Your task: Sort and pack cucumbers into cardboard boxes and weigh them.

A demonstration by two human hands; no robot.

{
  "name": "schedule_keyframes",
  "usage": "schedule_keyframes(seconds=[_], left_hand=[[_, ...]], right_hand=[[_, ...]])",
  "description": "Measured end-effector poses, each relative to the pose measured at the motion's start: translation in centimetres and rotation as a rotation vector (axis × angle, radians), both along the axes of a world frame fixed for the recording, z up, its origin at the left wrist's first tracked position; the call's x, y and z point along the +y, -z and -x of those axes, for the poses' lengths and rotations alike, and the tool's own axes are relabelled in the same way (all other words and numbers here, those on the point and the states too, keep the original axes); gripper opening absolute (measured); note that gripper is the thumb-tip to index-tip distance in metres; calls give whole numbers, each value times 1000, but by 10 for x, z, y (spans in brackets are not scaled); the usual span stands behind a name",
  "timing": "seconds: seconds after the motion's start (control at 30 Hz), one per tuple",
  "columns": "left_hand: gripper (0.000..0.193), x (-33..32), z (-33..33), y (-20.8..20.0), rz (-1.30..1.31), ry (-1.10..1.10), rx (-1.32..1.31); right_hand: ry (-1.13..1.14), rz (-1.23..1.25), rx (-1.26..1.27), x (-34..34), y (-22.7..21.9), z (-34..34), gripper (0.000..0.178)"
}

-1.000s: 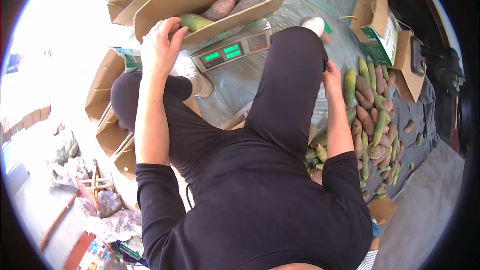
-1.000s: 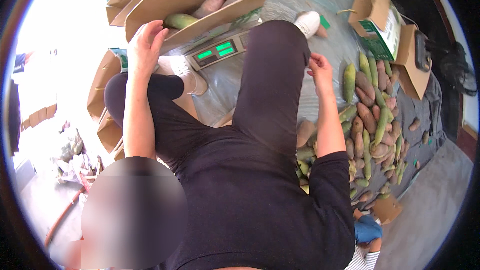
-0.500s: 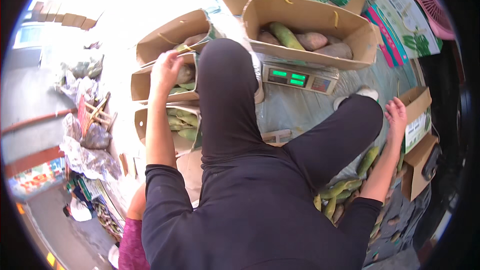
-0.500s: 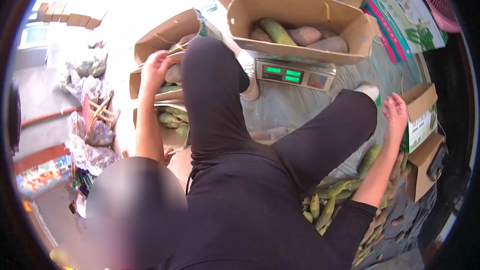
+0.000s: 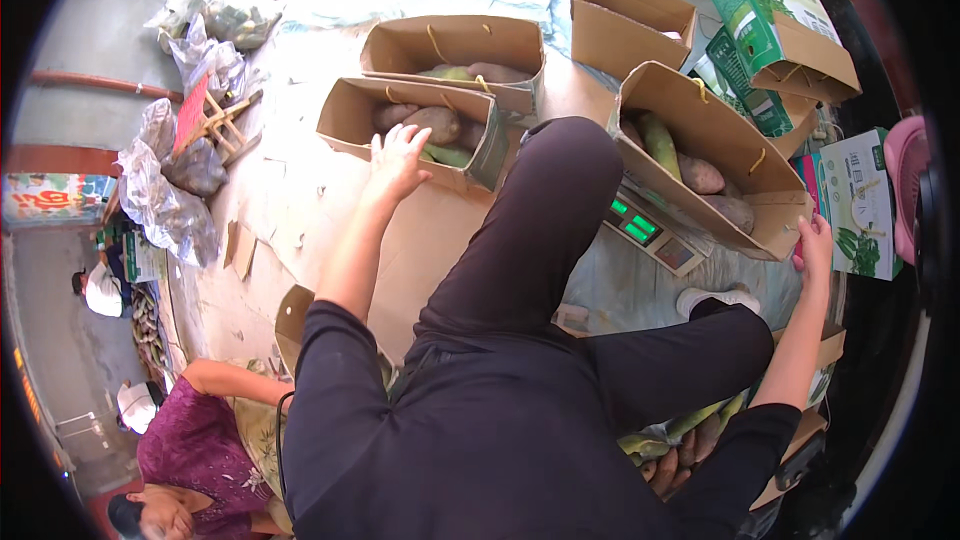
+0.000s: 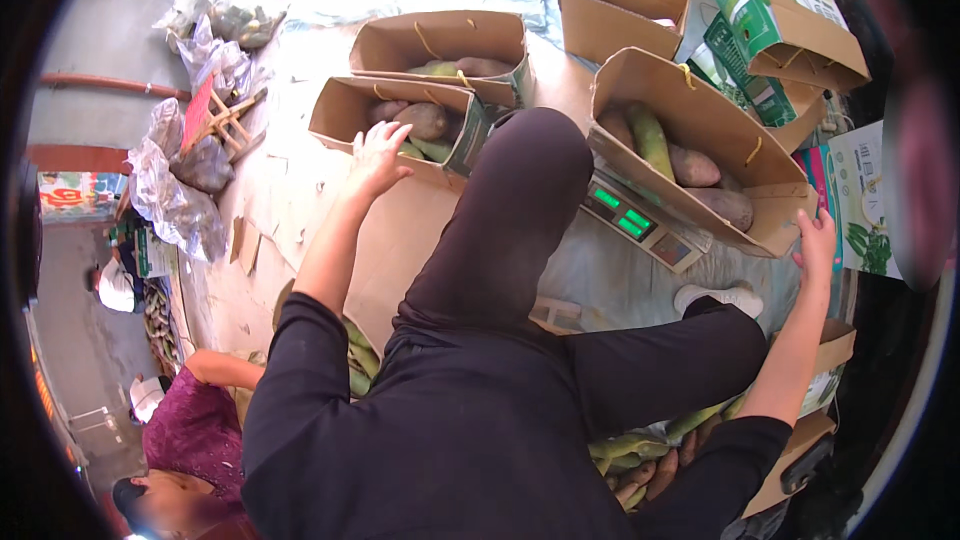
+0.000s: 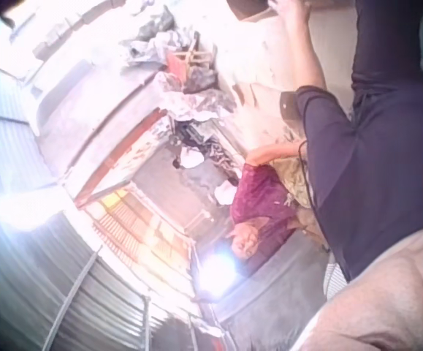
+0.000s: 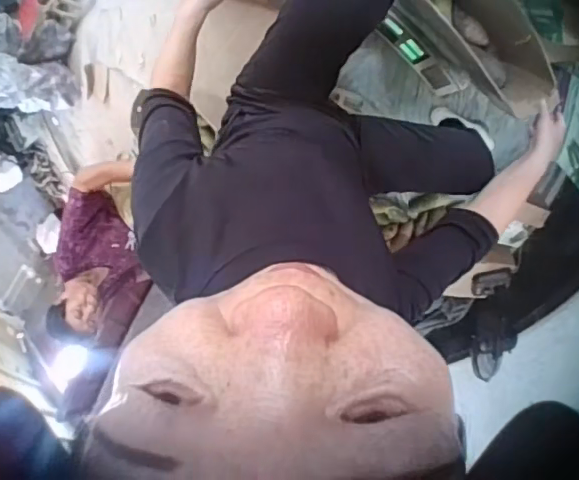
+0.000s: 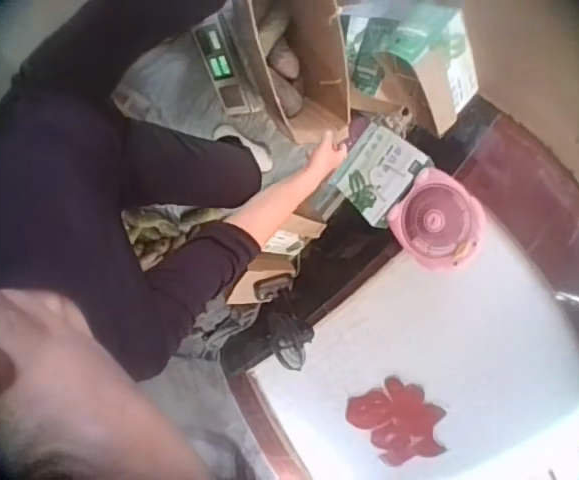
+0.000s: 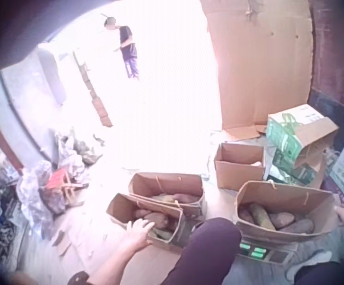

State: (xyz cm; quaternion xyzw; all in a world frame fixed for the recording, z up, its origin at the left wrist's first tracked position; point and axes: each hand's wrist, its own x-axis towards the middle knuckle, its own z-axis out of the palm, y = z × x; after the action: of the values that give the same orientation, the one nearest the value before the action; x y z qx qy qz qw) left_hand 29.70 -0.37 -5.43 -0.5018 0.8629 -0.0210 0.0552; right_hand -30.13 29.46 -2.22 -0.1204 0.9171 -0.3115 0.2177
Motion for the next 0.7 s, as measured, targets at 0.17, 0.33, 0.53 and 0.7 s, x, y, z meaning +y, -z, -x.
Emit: schedule_keyframes(seconds=[0.17, 0.33, 0.53, 0.7], left_hand=[[32, -45, 8, 56, -410, 111, -149], [18, -41, -26, 50, -371, 174, -229], [13, -7, -73, 55, -289, 248, -124], [19, 55, -134, 35, -446, 169, -286]], right_hand=[[-35, 169, 100, 38, 89, 88, 79], [132, 160, -112, 3, 64, 4, 63], [45, -91, -102, 16, 44, -15, 41], [38, -107, -52, 15, 41, -20, 34]])
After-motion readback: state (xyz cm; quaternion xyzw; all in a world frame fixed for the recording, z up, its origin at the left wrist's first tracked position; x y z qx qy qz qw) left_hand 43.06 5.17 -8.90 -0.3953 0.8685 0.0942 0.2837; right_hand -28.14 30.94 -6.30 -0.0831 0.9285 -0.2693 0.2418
